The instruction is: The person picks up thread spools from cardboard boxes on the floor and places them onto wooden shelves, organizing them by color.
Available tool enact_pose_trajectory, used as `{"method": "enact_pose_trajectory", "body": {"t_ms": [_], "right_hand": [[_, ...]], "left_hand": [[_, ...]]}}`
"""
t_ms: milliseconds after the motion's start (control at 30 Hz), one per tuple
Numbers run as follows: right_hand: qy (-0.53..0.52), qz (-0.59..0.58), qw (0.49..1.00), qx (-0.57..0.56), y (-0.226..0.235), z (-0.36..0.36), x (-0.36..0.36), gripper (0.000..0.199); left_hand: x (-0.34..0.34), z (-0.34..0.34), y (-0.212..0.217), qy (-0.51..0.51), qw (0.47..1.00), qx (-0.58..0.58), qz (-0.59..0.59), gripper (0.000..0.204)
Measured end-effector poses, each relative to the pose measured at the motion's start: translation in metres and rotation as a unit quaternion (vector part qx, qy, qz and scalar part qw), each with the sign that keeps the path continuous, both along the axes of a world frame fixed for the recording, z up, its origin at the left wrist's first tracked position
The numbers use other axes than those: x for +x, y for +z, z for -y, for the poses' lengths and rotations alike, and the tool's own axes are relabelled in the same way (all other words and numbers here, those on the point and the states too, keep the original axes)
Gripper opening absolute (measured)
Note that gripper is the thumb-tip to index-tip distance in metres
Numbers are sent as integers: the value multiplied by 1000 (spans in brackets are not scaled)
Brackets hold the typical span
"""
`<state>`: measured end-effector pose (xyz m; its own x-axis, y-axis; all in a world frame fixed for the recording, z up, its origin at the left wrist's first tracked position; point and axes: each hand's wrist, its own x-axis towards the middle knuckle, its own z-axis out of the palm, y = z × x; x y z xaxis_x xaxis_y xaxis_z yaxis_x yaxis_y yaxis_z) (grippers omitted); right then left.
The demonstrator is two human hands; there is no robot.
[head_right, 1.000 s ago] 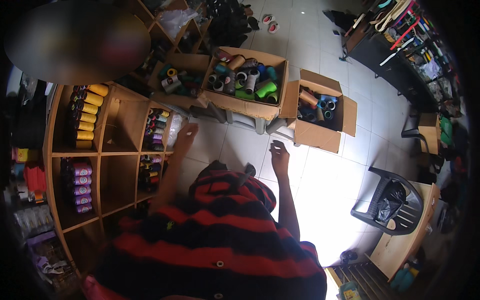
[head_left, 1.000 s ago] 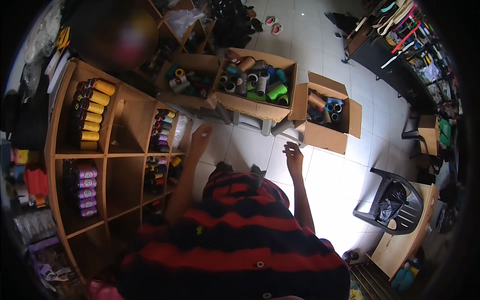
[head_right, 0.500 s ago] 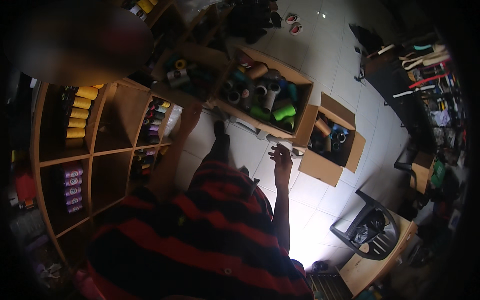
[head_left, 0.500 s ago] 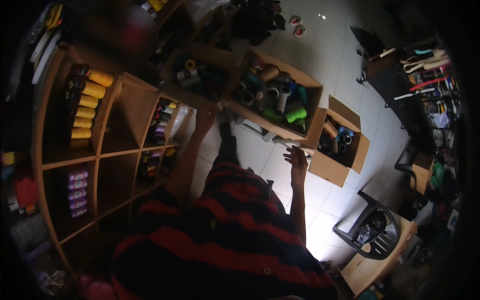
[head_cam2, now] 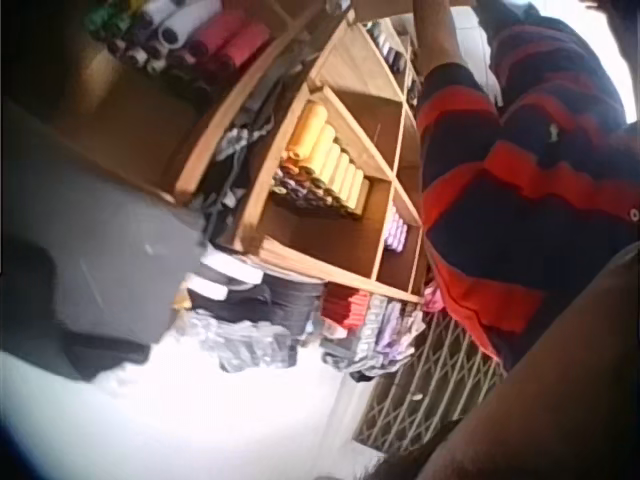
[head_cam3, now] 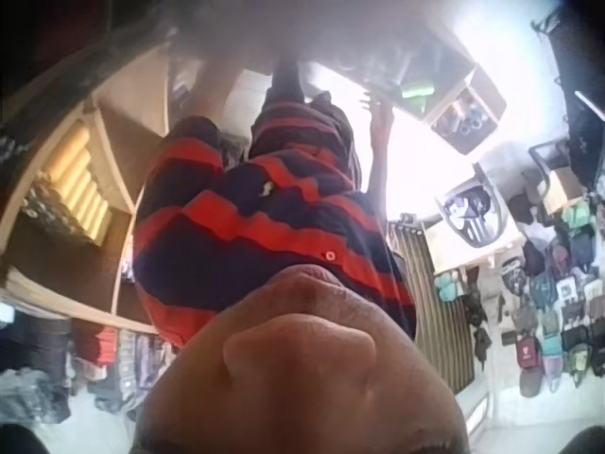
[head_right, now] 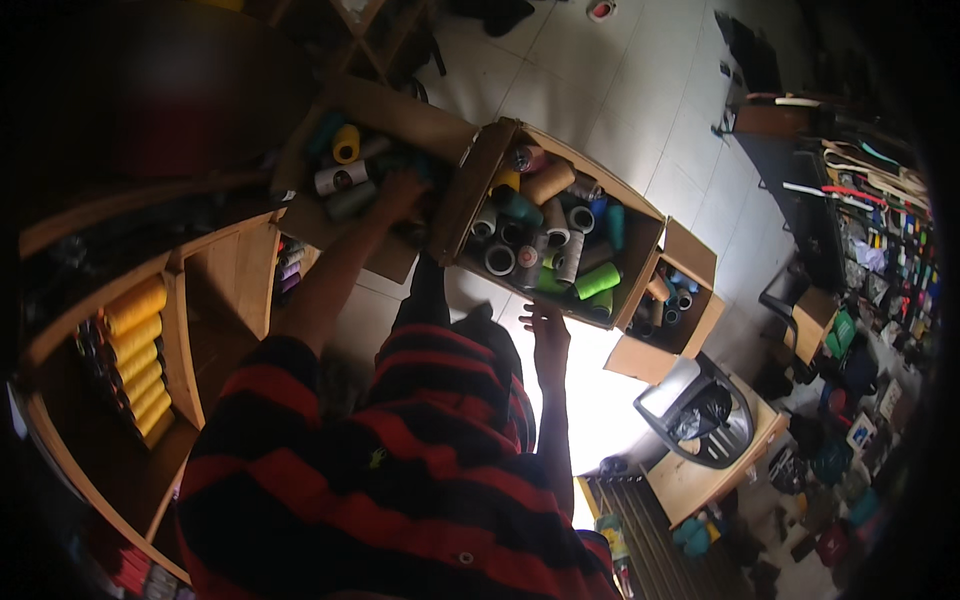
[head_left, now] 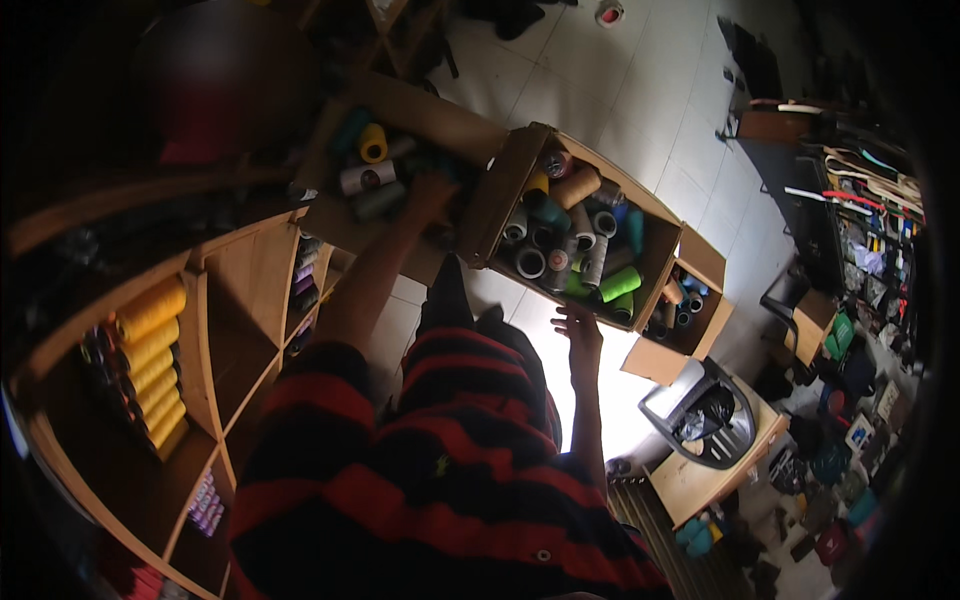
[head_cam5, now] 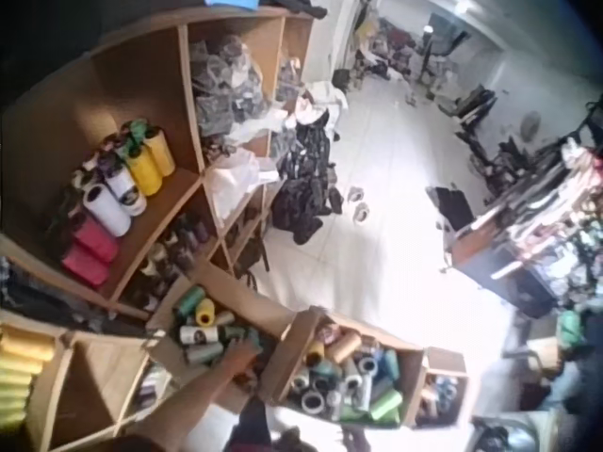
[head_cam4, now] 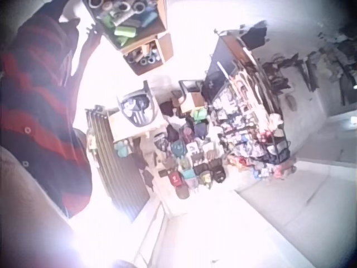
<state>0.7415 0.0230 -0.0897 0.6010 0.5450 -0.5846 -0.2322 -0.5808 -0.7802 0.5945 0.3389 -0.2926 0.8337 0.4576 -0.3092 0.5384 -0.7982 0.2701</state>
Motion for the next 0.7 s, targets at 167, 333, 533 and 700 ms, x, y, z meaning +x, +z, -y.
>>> {"method": "enact_pose_trajectory", "body": {"t_ms": [167, 333, 533, 700], "right_hand": [[-19, 16, 999, -27, -4, -11, -3, 29], [-30, 9, 999, -26, -11, -21, -11, 28], [-11, 6, 1000, -26, -23, -30, -15, 26], [-10, 25, 999, -32, -19, -34, -12, 26]], "left_hand": [[-9, -38, 13, 1, 985, -174, -17, 43], [-30, -86, 40, 105, 976, -135, 135, 37], [-32, -104, 50, 73, 986, -63, 137, 35], [-55, -73, 73, 213, 961, 40, 171, 40]]}}
